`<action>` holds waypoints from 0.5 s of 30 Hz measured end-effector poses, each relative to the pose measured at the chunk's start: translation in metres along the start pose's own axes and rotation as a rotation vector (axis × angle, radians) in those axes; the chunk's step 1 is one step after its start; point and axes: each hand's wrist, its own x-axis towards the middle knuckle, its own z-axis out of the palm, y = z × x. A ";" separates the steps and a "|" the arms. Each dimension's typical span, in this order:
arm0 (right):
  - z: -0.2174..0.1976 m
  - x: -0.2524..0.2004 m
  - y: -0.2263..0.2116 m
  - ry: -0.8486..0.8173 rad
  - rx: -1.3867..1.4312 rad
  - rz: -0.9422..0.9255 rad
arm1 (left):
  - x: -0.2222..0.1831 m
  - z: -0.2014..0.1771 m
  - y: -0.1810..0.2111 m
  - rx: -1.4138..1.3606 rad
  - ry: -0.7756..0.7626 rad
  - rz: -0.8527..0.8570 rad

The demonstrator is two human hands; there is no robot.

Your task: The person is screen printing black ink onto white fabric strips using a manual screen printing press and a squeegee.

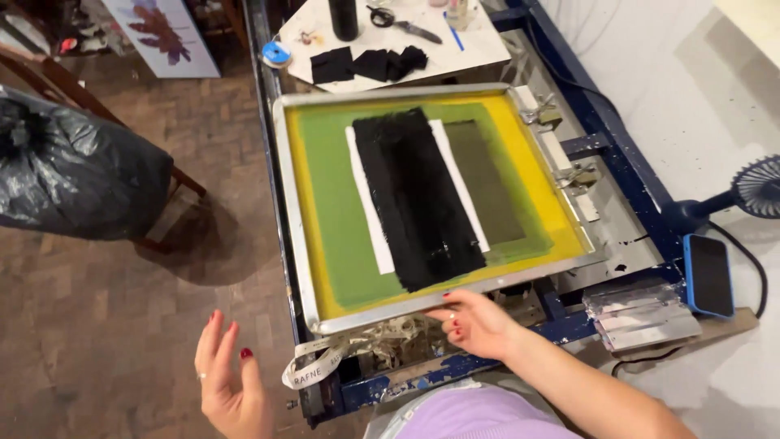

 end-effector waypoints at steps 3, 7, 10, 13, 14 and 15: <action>-0.005 0.026 0.010 0.110 -0.096 -0.012 | -0.009 -0.007 -0.013 0.050 0.030 0.043; -0.021 0.050 0.021 0.127 -0.129 -0.001 | -0.016 -0.012 -0.032 0.135 -0.036 -0.003; -0.038 0.063 0.030 0.094 -0.065 -0.030 | -0.016 -0.003 -0.045 0.139 -0.075 -0.010; -0.054 0.034 0.027 -0.015 -0.086 -0.066 | -0.014 0.012 -0.062 0.163 -0.174 0.037; -0.060 0.017 0.023 -0.093 -0.169 -0.078 | -0.011 0.021 -0.068 0.190 -0.218 0.073; -0.081 0.010 0.021 -0.076 -0.138 -0.098 | -0.010 0.024 -0.091 0.166 -0.249 0.085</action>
